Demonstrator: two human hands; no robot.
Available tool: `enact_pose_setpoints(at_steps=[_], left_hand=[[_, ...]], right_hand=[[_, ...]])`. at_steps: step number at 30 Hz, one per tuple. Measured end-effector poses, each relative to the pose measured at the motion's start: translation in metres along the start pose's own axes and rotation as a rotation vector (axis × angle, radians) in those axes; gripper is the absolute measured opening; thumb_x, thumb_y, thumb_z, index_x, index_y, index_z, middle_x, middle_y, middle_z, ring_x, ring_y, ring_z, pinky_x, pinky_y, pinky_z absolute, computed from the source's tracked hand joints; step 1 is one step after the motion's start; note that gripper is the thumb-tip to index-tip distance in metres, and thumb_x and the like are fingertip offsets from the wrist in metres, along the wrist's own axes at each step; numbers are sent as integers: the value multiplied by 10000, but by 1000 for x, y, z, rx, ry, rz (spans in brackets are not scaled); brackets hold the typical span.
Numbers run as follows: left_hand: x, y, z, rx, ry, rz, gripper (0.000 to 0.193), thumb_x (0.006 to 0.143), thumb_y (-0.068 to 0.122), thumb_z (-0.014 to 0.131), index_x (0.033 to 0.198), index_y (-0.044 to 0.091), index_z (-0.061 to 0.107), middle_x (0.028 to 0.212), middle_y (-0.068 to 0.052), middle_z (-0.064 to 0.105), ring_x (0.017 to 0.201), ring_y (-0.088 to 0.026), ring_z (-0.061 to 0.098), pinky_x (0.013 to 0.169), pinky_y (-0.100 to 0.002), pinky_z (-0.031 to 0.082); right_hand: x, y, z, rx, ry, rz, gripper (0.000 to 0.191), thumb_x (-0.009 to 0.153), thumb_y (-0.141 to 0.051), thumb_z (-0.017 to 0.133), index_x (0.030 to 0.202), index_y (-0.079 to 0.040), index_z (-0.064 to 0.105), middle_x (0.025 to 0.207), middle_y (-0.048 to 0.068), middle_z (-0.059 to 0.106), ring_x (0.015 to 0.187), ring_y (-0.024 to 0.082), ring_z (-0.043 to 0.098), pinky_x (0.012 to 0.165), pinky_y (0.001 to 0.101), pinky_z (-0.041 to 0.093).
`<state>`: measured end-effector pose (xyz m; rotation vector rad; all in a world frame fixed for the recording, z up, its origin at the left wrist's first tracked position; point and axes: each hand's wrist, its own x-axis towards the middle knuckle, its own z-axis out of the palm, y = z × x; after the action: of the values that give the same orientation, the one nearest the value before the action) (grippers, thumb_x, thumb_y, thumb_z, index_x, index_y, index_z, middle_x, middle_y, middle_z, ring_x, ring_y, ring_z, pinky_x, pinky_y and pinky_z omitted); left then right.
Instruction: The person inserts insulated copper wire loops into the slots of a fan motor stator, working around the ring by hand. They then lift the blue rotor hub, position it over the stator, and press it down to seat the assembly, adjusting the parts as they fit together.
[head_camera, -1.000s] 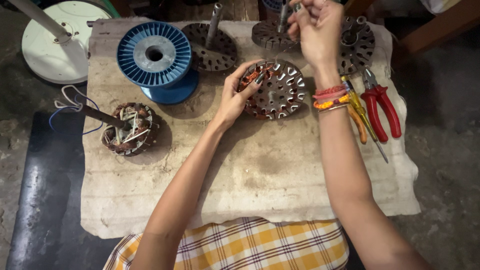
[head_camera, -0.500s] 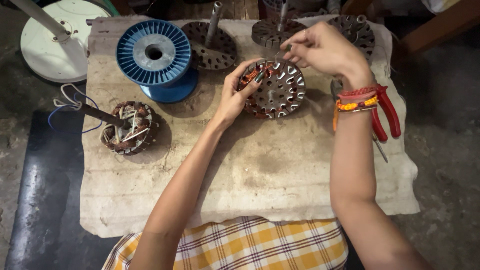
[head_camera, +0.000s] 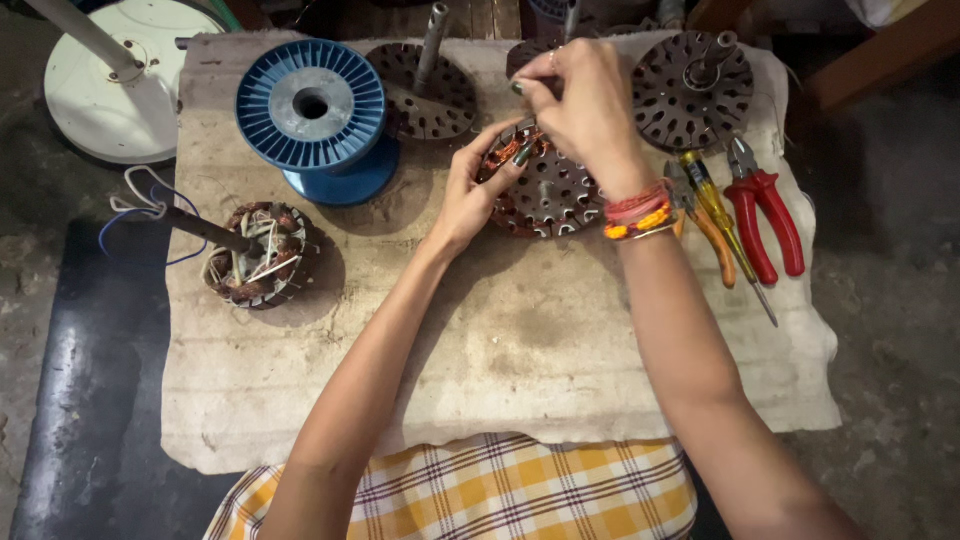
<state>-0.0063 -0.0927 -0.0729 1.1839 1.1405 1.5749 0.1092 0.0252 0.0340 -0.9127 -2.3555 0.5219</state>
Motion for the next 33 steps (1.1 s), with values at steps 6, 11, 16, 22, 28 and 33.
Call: enact_pose_setpoints(at_steps=[6,11,16,22,28,33], left_hand=[[1,-8,-2,-8,4,91,488,997,95,687,1455,14,536,1205,-88,719,1077,-146,656,950,-301,529],[1,-13,-3,-20,-2,105,547,982,99,676,1485,5,484,1260,-74,703,1111,-143,656,979,-298,527],[3,-16,-2,-25,30,51,447,1010,71,672,1434,-19,561,1165,-70,709,1048,-136,641,937,-299,532],[0,-6,-1,23,18,19,452,984,78,679,1428,52,597,1080,-65,718,920,-142,607,845,-292,491],[-1,4,1,-21,-30,121,461,973,87,661,1427,108,582,1286,-46,715,1144,-156,670,1021,-333,545],[-1,5,2,-31,-24,99,450,973,84,665,1417,113,597,1265,-38,719,1109,-147,668,983,-331,556]], right_hand=[[-8,-17,9,29,48,-316,109,934,-25,740,1014,-37,814,932,137,792,774,219,783,769,316,607],[-9,-28,-6,146,-67,-247,125,953,-18,715,1044,-29,801,920,131,791,770,194,787,707,297,618],[-12,-38,-16,336,-174,-270,156,957,28,668,1057,-8,781,938,152,789,820,168,793,745,284,639],[-15,-36,-46,442,-231,-94,177,1008,24,599,1039,-28,765,862,100,761,666,116,719,614,230,616],[-16,-18,-84,598,-139,-167,125,1118,11,604,1085,9,724,920,97,719,729,104,682,658,230,612],[-23,-8,-91,902,41,-132,102,1108,-30,596,1065,-13,686,992,62,729,781,116,664,681,262,601]])
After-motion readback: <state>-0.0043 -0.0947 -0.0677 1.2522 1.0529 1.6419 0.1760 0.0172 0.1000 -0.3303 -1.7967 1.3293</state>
